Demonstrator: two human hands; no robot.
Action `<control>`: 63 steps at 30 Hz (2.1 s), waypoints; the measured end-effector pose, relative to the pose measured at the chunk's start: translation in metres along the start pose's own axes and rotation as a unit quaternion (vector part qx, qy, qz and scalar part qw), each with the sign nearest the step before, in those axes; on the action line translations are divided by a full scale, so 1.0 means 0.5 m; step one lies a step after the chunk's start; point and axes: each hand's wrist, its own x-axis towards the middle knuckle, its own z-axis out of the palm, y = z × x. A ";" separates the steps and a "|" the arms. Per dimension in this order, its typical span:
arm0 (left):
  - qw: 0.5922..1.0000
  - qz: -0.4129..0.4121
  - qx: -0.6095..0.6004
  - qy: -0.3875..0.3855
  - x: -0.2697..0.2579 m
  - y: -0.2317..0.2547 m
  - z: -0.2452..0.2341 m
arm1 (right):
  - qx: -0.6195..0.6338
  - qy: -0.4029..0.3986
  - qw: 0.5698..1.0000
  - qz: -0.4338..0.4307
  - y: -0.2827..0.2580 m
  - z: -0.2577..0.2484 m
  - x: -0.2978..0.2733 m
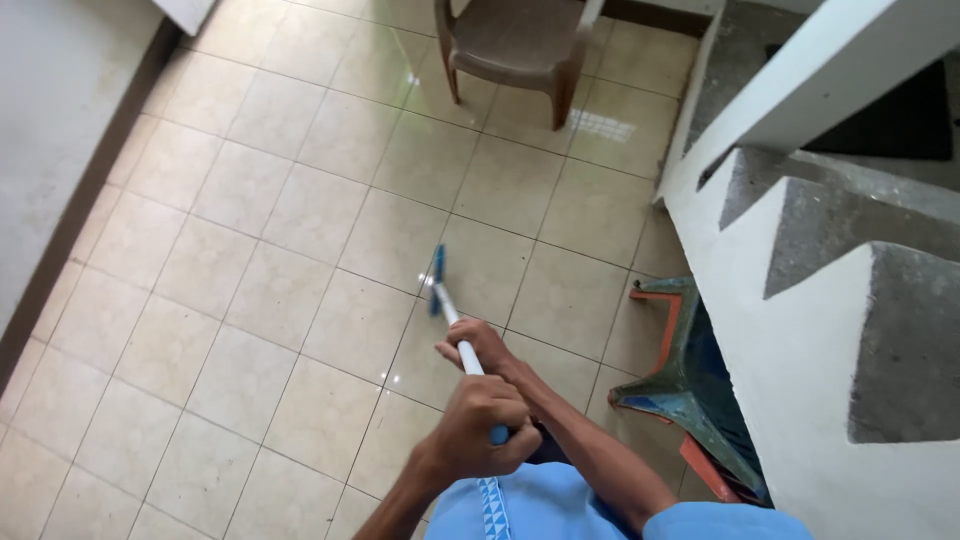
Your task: The person is mopping a tiled floor in a hallway and landing area.
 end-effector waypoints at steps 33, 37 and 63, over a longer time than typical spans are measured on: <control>0.994 -0.075 0.060 -0.049 0.272 -0.251 -0.063 | -0.076 0.227 0.954 -0.182 -0.036 -0.174 0.263; 0.999 0.002 -0.032 0.010 0.339 -0.164 -0.163 | -0.030 0.079 0.996 0.008 0.064 -0.230 0.300; 0.973 -0.204 0.029 0.100 0.617 -0.386 -0.085 | 0.210 -0.041 0.976 0.032 0.020 -0.556 0.449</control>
